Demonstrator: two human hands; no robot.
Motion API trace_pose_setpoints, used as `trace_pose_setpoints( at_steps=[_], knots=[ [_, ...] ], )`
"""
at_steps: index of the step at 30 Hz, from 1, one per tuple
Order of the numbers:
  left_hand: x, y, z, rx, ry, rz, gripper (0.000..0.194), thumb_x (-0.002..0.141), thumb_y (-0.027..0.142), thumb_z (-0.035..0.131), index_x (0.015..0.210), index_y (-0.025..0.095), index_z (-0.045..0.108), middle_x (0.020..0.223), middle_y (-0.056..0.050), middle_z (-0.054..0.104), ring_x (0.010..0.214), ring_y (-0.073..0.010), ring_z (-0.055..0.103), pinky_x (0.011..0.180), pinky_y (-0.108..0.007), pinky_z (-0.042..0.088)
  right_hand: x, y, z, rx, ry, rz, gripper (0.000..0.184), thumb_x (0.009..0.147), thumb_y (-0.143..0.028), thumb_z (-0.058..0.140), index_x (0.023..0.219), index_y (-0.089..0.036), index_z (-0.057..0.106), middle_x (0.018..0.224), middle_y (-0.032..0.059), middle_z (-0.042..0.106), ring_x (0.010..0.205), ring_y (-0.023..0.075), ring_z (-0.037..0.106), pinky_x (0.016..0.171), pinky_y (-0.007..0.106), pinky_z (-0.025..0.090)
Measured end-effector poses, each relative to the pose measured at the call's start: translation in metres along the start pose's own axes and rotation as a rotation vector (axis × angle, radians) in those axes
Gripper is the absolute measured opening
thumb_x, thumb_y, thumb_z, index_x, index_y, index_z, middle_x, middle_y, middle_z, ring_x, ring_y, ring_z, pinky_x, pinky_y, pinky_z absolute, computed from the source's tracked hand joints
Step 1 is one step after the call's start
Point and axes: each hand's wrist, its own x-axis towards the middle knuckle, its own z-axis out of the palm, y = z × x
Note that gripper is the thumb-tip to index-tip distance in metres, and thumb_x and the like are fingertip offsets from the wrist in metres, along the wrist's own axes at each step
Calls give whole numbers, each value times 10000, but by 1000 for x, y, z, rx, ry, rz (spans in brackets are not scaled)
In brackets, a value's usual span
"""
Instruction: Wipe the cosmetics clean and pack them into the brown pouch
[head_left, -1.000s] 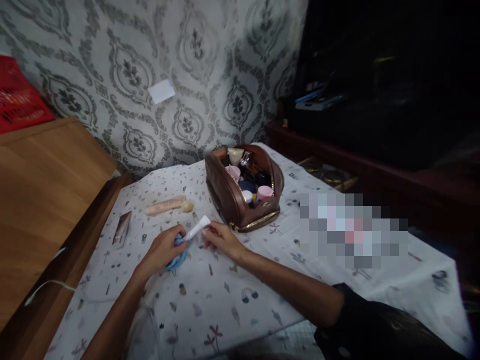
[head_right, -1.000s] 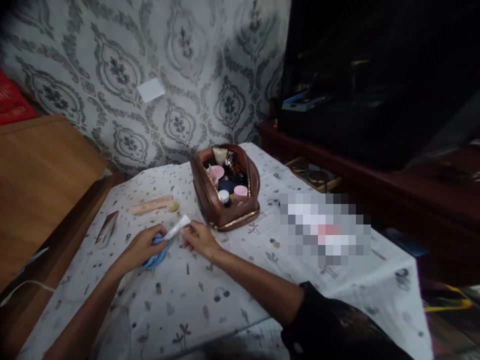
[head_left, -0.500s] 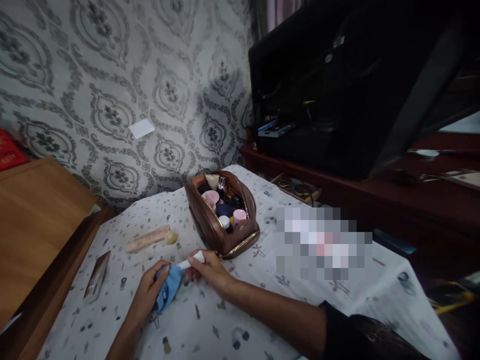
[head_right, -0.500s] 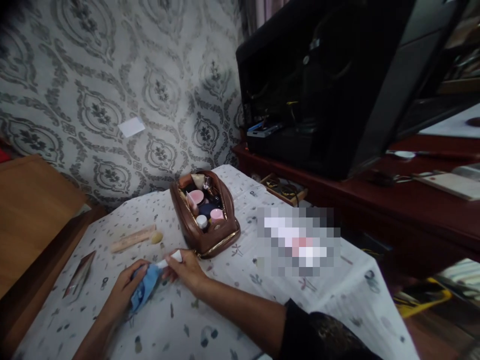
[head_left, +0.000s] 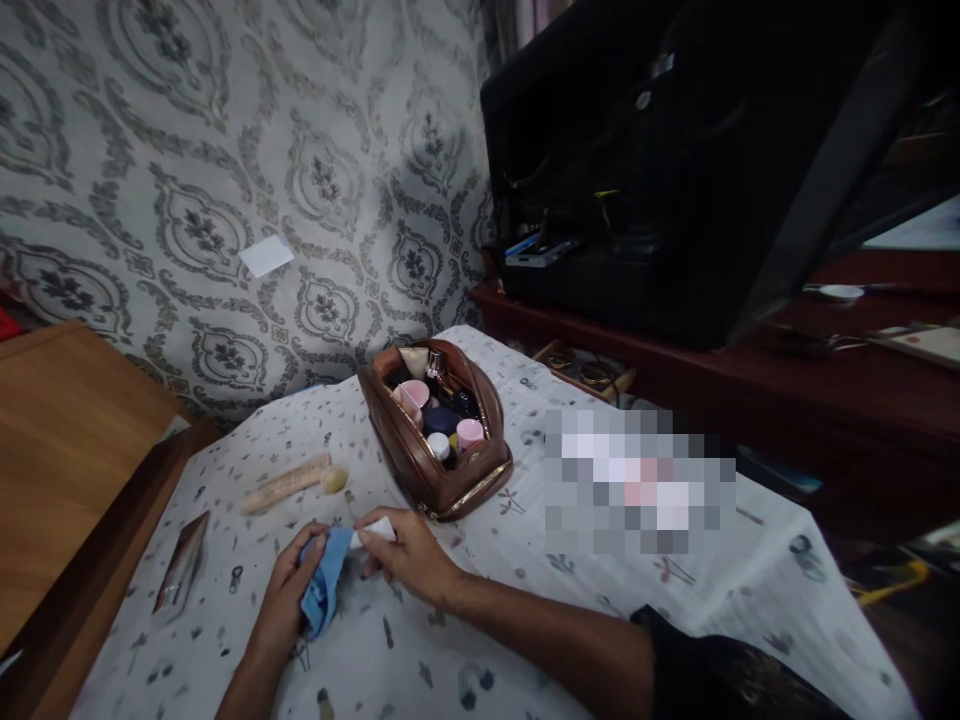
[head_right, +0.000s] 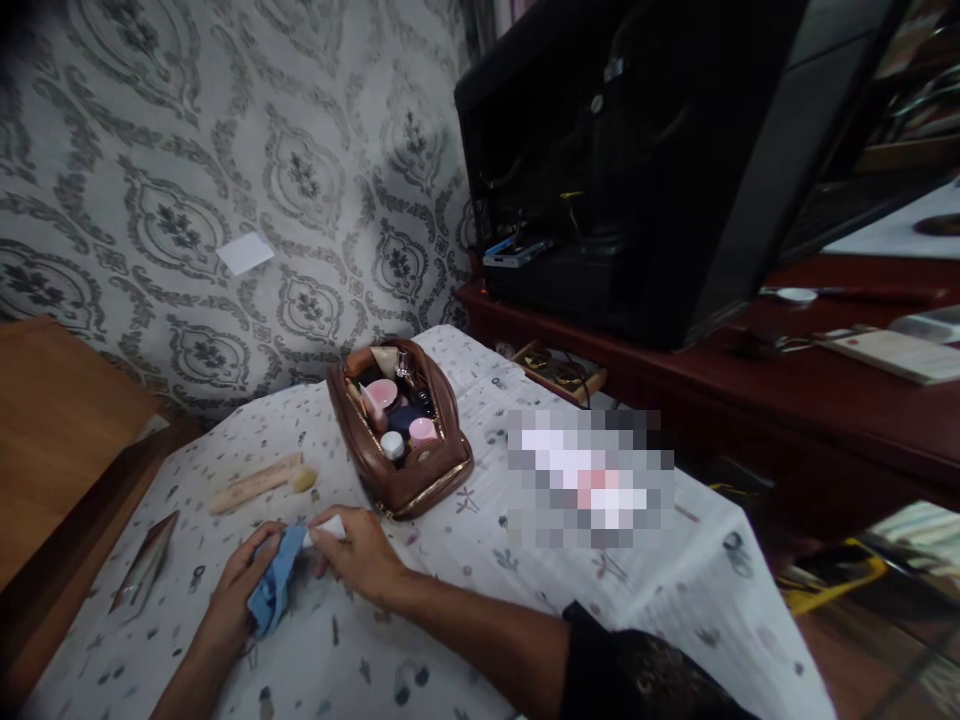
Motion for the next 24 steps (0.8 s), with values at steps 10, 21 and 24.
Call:
trace_pose_setpoints(
  at_steps=[10, 21, 24],
  knots=[
    [-3, 2, -3, -60, 28, -56, 461, 662, 526, 791, 966, 202, 671, 717, 31, 634, 594, -115, 546, 549, -188, 435, 5, 4, -2, 138, -8, 103, 298, 774, -460, 646, 882, -190, 581, 593, -50, 580, 490, 110, 588, 436, 194, 375],
    [-11, 11, 11, -404, 122, -131, 635, 584, 504, 860, 1106, 203, 662, 934, -40, 735, 735, -159, 669, 648, -219, 529, -6, 3, 2, -160, -98, -57, 53, 711, -177, 638, 764, -181, 646, 682, -38, 576, 654, 110, 505, 597, 205, 388],
    [-17, 7, 19, -326, 98, -176, 709, 534, 563, 857, 1105, 178, 687, 998, -85, 744, 840, -239, 698, 728, -296, 563, -4, 5, 2, -174, -49, -89, 41, 679, -185, 672, 709, -178, 644, 673, -35, 565, 649, 113, 479, 603, 215, 377]
  ],
)
